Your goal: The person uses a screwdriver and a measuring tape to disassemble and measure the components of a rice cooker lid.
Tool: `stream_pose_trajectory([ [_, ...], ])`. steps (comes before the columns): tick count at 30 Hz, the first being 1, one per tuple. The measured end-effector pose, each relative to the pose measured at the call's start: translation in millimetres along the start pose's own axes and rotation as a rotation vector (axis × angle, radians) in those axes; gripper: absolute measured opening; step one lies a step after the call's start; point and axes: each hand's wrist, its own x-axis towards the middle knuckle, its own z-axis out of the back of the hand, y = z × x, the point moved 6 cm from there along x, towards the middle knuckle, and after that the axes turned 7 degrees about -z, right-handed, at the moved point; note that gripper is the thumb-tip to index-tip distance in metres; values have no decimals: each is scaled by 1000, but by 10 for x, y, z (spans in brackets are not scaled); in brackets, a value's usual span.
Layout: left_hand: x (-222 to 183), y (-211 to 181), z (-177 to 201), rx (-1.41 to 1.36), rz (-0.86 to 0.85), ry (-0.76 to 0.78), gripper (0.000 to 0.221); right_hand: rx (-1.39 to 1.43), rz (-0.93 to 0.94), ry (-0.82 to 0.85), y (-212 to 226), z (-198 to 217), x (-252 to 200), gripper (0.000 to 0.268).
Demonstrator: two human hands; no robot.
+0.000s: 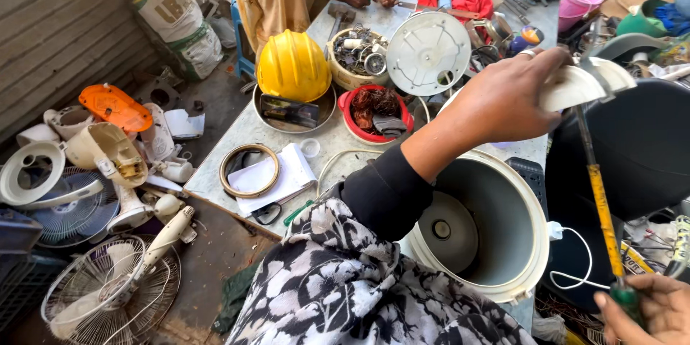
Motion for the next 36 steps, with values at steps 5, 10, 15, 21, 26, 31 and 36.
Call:
stream_pose_trajectory([
  [5,-19,-2,-24,4,-1,-2,74,-152,-53,-212,-48,-80,-191,47],
  [10,-14,-32,-33,2,-4,-6,77,567,-334,139,-52,-216,-222,47],
  [15,-35,-43,-36,2,3,9,74,1007,-271,337,389,-407,-277,52],
  [21,-36,-52,-21,17,9,19,71,-40,-55,-235,526,-194,-351,37],
  [26,-24,-57,-15,31,5,25,73,-28,-82,-128,166,-4,-267,51],
  [31,-19,-43,1,39,17,44,76,748,-420,324,62,-171,-328,54],
  [36,-20,-27,11,35,8,38,75,606,-599,266,582,-331,-367,55],
])
